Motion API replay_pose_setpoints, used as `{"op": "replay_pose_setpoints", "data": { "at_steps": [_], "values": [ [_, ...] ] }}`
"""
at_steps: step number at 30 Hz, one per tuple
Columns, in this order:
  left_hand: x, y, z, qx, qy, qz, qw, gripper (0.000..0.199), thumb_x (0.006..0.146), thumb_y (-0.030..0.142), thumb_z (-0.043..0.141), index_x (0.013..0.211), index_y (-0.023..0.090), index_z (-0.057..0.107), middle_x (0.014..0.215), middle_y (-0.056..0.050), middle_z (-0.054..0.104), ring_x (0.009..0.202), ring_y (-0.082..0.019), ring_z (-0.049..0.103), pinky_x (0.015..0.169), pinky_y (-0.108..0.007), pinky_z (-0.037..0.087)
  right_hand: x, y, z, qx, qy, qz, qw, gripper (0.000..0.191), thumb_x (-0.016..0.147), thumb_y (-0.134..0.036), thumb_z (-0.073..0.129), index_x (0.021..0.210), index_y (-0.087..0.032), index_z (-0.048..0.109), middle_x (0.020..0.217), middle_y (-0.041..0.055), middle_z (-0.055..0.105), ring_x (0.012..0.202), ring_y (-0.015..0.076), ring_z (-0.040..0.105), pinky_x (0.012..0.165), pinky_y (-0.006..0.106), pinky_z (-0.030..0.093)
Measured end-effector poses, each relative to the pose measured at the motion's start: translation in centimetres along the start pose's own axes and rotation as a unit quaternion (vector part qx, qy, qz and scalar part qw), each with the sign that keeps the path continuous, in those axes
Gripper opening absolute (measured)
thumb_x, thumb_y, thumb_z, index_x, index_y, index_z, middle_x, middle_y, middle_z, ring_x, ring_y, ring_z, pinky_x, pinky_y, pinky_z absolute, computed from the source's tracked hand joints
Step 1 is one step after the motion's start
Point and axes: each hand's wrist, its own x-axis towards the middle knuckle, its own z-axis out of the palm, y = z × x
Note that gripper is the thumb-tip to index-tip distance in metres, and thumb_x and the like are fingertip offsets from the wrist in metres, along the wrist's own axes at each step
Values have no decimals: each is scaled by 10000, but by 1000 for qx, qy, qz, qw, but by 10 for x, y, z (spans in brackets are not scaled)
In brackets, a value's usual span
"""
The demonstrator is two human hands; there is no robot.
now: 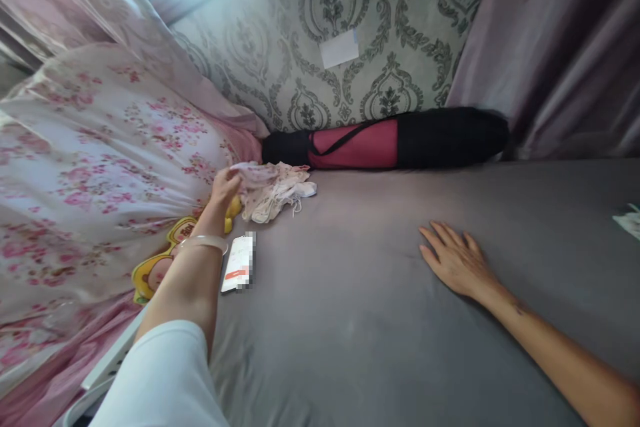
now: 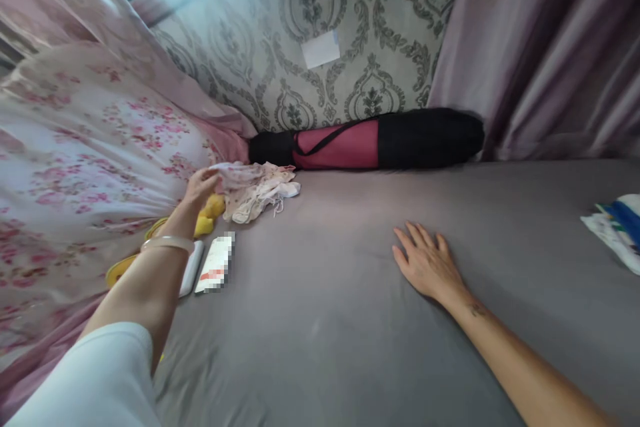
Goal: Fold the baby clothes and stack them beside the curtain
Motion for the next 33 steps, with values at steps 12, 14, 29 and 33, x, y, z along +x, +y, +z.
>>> {"op": "replay_pose_setpoints", "data": {
  "at_steps": [12, 14, 29, 33],
  "values": [
    [-29, 144, 22, -481, -12, 33, 876, 264, 646, 65, 557, 875, 197, 565, 760, 12, 619, 669, -92, 603, 667, -191, 495, 0, 0, 2, 9, 31, -6, 999, 593, 962, -421, 210, 1409, -172, 507, 1490, 154, 435, 1381, 312, 371, 1102, 578, 256],
    [-42, 158, 26, -501, -32, 42, 864, 279, 659, 55, 538, 897, 195, 571, 782, 5, 622, 704, -102, 619, 709, -217, 513, -1, 0, 2, 9, 31, -8, 999, 589, 960, -425, 216, 1403, -176, 516, 1488, 154, 439, 1381, 312, 374, 1103, 574, 259],
    [-193, 219, 93, -617, -156, -84, 767, 340, 663, 78, 521, 976, 154, 632, 812, -13, 592, 744, -95, 598, 786, -253, 508, 19, -64, -67, 467, 140, -13, 873, 357, 870, -403, 517, 1156, -231, 644, 1185, 105, 676, 1123, 245, 621, 998, 444, 465],
    [-238, 222, 118, -617, -187, -101, 758, 348, 671, 99, 549, 1001, 167, 635, 825, -2, 613, 748, -93, 604, 800, -260, 500, 15, -110, -94, 574, 190, -17, 796, 526, 750, -432, 716, 1217, -234, 574, 1210, 86, 652, 1122, 236, 604, 994, 415, 456]
  ]
}}
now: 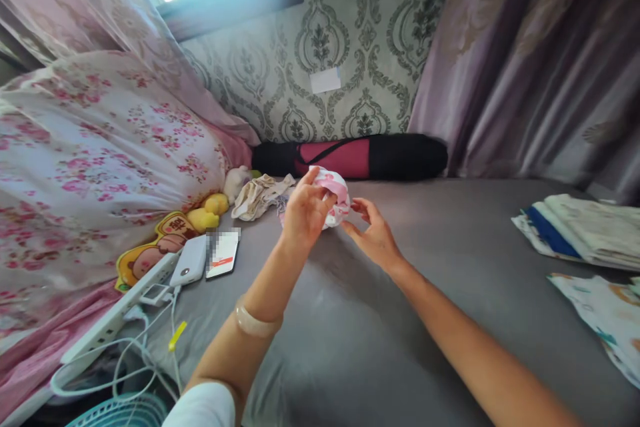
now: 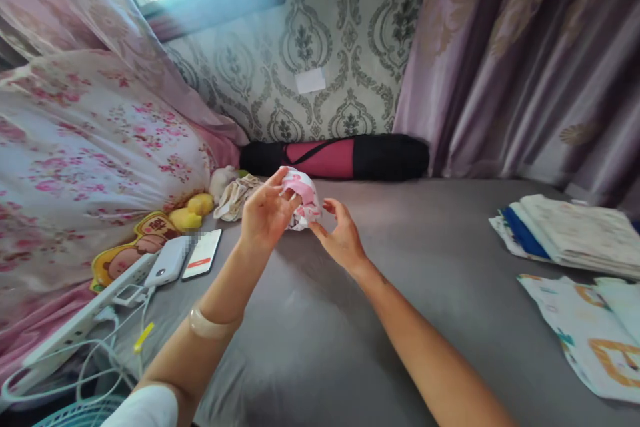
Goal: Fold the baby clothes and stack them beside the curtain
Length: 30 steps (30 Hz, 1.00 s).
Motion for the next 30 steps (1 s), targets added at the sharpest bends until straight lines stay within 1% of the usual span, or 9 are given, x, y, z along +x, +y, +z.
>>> {"op": "replay_pose_setpoints", "data": {
  "at_steps": [3, 6, 10, 12, 14, 18, 23, 27, 30],
  "values": [
    [-17, -14, 3, 32, -35, -31, 998, 357, 717, 173, 609, 1072, 185, 640, 922, -19, 649, 839, -129, 637, 872, -318, 496, -2, -3, 6, 62, -12, 36, 997, 393, 757, -467, 689, 1052, -213, 632, 1032, 55, 695, 958, 220, 636, 886, 375, 493],
    [-24, -15, -3, 93, -44, -22, 994, 346, 776, 282, 670, 1111, 200, 639, 1093, -51, 659, 970, -183, 654, 931, -367, 488, -4, 3, -3, 135, -12, 97, 986, 341, 765, -496, 653, 933, -199, 652, 874, 30, 697, 827, 205, 632, 782, 340, 497],
    [-18, -16, -26, 207, -8, 40, 977, 330, 805, 397, 688, 1064, 200, 631, 1130, -66, 645, 888, -171, 677, 788, -302, 524, -7, 1, -23, 245, -6, 152, 957, 390, 716, -502, 718, 984, -224, 659, 905, 7, 704, 820, 187, 639, 762, 306, 490],
    [-15, -22, -38, 264, 6, 53, 963, 326, 777, 371, 711, 1044, 209, 619, 1125, -60, 635, 903, -173, 673, 763, -285, 518, -9, -4, -31, 282, 0, 189, 941, 386, 681, -477, 763, 971, -241, 666, 873, -16, 704, 778, 172, 640, 734, 290, 494],
    [-12, -32, -49, 310, 10, 59, 949, 352, 741, 315, 730, 1056, 219, 603, 1157, -64, 619, 1002, -195, 645, 798, -290, 513, -11, -9, -38, 308, 20, 231, 923, 371, 626, -445, 811, 904, -241, 672, 800, -35, 695, 711, 158, 633, 697, 282, 500],
    [-11, -54, -65, 385, -12, 60, 921, 470, 715, 296, 737, 1146, 237, 561, 1279, -96, 560, 1155, -241, 553, 875, -345, 498, -12, -18, -51, 324, 40, 291, 899, 370, 551, -402, 858, 815, -226, 669, 711, -34, 685, 640, 168, 629, 649, 305, 512],
    [-8, -71, -77, 456, -40, 47, 888, 519, 738, 316, 732, 1207, 233, 527, 1318, -117, 524, 1160, -253, 541, 946, -403, 455, -14, -29, -70, 327, 30, 317, 890, 355, 564, -363, 867, 833, -216, 687, 716, -31, 696, 618, 159, 623, 596, 286, 502],
    [-10, -80, -76, 497, -95, 74, 860, 599, 723, 351, 763, 1246, 240, 493, 1316, -114, 515, 1189, -263, 522, 963, -402, 443, -19, -35, -76, 328, 25, 330, 885, 336, 562, -337, 883, 797, -200, 684, 691, -29, 692, 584, 140, 610, 550, 259, 488],
    [-12, -84, -69, 546, -100, 122, 823, 564, 708, 283, 751, 1210, 231, 498, 1239, -106, 538, 1129, -260, 546, 954, -408, 447, -22, -38, -74, 324, 14, 335, 885, 337, 569, -347, 881, 796, -191, 686, 670, -21, 690, 567, 145, 613, 546, 265, 490]
  ]
}}
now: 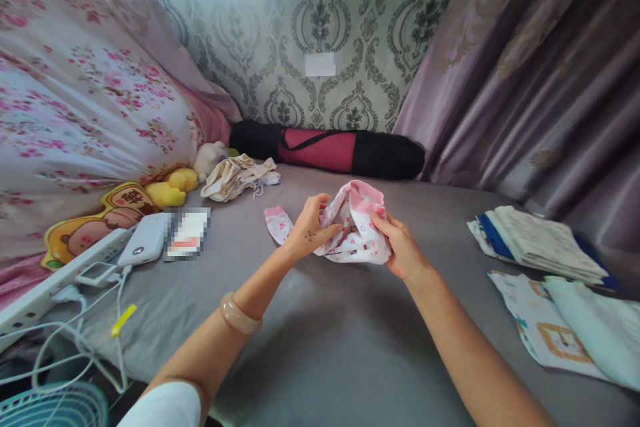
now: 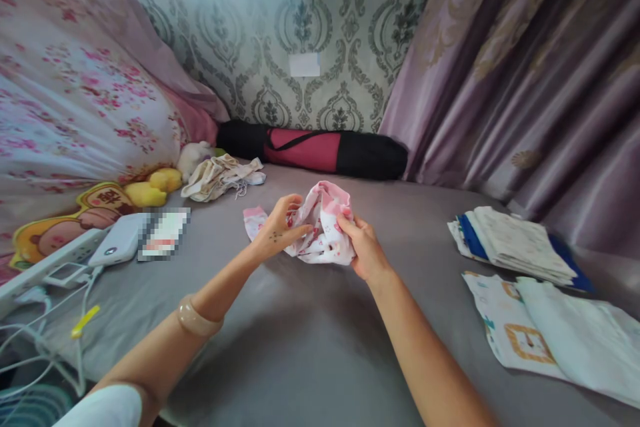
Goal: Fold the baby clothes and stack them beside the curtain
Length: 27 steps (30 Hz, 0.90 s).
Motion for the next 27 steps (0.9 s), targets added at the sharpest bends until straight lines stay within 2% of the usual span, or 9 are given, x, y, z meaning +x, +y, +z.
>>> {"op": "replay_pose_setpoints", "data": {
  "at_steps": [4, 7, 17, 20, 23, 27],
  "values": [
    [3, 5, 2, 63, 14, -8, 998, 284, 780, 166, 563, 1052, 246, 551, 1052, -54, 616, 986, -223, 589, 882, -376, 461, -3, -1, 0, -17, -4, 1, 1000, 328, 589, -371, 868, 789, -187, 683, 662, -8, 694, 560, 160, 626, 544, 275, 496],
    [6, 6, -1, 75, -7, -29, 997, 175, 845, 202, 469, 972, 241, 584, 881, -24, 647, 827, -191, 595, 763, -325, 458, -5, -3, -3, -29, 3, 7, 1000, 336, 576, -374, 872, 781, -184, 686, 650, -3, 691, 548, 162, 625, 528, 274, 498],
    [7, 3, -8, 71, 0, -34, 997, 194, 856, 273, 479, 944, 213, 641, 787, -9, 639, 728, -169, 564, 675, -276, 436, -8, -3, -8, -51, -23, 15, 998, 339, 611, -389, 854, 841, -202, 688, 734, 20, 727, 638, 199, 678, 577, 293, 533],
    [7, 5, -10, 63, 16, -26, 998, 187, 853, 272, 485, 913, 206, 650, 820, -29, 642, 781, -185, 579, 711, -287, 443, -9, -2, -11, -58, -38, 19, 997, 330, 621, -374, 840, 860, -201, 691, 755, 22, 733, 653, 195, 677, 599, 288, 533],
    [11, 5, -13, 55, 49, -12, 997, 178, 843, 270, 492, 863, 203, 656, 856, -48, 637, 832, -197, 581, 725, -289, 442, -10, -5, -16, -64, -81, 15, 995, 363, 593, -310, 824, 914, -193, 702, 835, 36, 746, 719, 206, 686, 662, 295, 537],
    [22, 5, -22, 29, 26, -42, 998, 196, 841, 265, 479, 887, 202, 659, 749, -8, 618, 713, -170, 548, 652, -265, 413, -9, -11, -26, -111, -99, -9, 989, 366, 616, -328, 803, 948, -212, 702, 893, 26, 744, 767, 196, 680, 703, 296, 525]
  ]
}}
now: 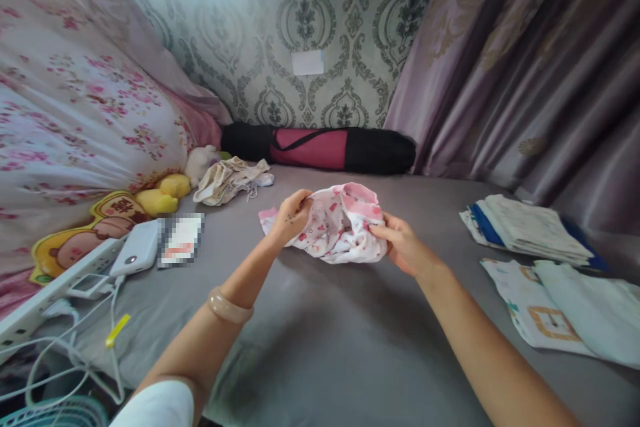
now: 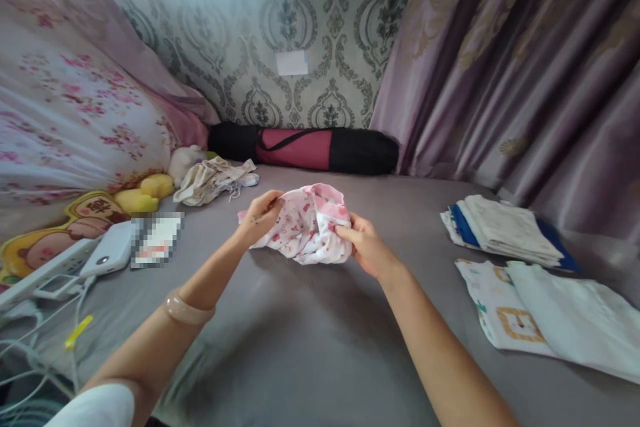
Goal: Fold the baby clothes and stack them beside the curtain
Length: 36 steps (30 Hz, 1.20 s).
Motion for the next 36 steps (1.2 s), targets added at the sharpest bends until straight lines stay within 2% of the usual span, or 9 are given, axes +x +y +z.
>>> {"op": "replay_pose_setpoints", "data": {
  "at_steps": [8, 13, 16, 19, 21, 24, 27, 30, 36],
  "values": [
    [43, 22, -45, -10, -19, 90, 996, 139, 757, 268, 641, 840, 186, 716, 726, -5, 636, 650, -147, 512, 598, -237, 385, 21, -20, -24, -222, 69, -157, 960, 308, 730, -388, 729, 998, -238, 702, 865, 1, 730, 813, 176, 648, 716, 289, 507],
    [71, 62, -83, -39, -23, 116, 992, 49, 696, 159, 729, 740, 176, 741, 719, -14, 627, 710, -159, 550, 678, -246, 426, 31, -80, -36, -334, 135, -227, 905, 323, 651, -428, 817, 851, -195, 716, 741, 21, 713, 667, 181, 621, 579, 276, 475],
    [79, 99, -103, -69, 2, 140, 988, 74, 704, 67, 733, 706, 141, 728, 679, -9, 593, 789, -173, 565, 768, -261, 431, 17, -133, -24, -461, 131, -313, 820, 312, 764, -485, 736, 860, -189, 739, 744, 4, 701, 696, 178, 624, 640, 290, 481],
    [82, 124, -110, -85, 128, 227, 962, 110, 784, 58, 692, 843, 145, 725, 784, 1, 617, 948, -168, 554, 894, -268, 406, 0, -168, -1, -563, 229, -439, 661, 354, 943, -466, 542, 1102, -191, 698, 970, 39, 706, 907, 205, 640, 829, 346, 468],
    [86, 123, -105, -76, 114, 245, 960, 132, 801, 58, 662, 856, 166, 714, 801, 16, 638, 916, -155, 568, 862, -259, 420, -3, -172, 8, -591, 259, -471, 601, 396, 1010, -456, 397, 1197, -201, 635, 1137, 69, 668, 1073, 230, 601, 909, 377, 444],
    [97, 102, -92, 40, -88, 187, 978, 122, 724, 67, 680, 645, 159, 688, 626, 20, 623, 656, -133, 550, 674, -244, 421, 7, -166, 3, -662, 211, -411, 590, 372, 983, -506, 433, 1050, -232, 676, 1002, 51, 702, 984, 250, 640, 818, 364, 477],
    [110, 85, -85, 58, 14, 172, 983, 112, 781, 192, 627, 713, 162, 710, 651, 10, 630, 664, -141, 555, 630, -238, 416, 17, -168, -12, -732, 208, -316, 567, 339, 974, -487, 448, 1060, -245, 670, 965, 56, 717, 922, 254, 659, 751, 338, 472],
    [123, 83, -85, 83, -20, 178, 980, 156, 776, 273, 631, 738, 149, 718, 630, 12, 611, 643, -138, 541, 589, -230, 404, 20, -182, -22, -773, 188, -249, 552, 337, 959, -479, 470, 1131, -244, 640, 926, 65, 722, 876, 256, 664, 690, 322, 456],
    [136, 87, -83, 71, 56, 195, 977, 225, 779, 328, 618, 866, 156, 734, 622, 22, 571, 593, -113, 483, 555, -221, 379, 22, -197, -32, -738, 192, -288, 579, 391, 950, -532, 455, 1123, -238, 646, 914, 71, 710, 842, 250, 656, 671, 321, 447]
  ]
}}
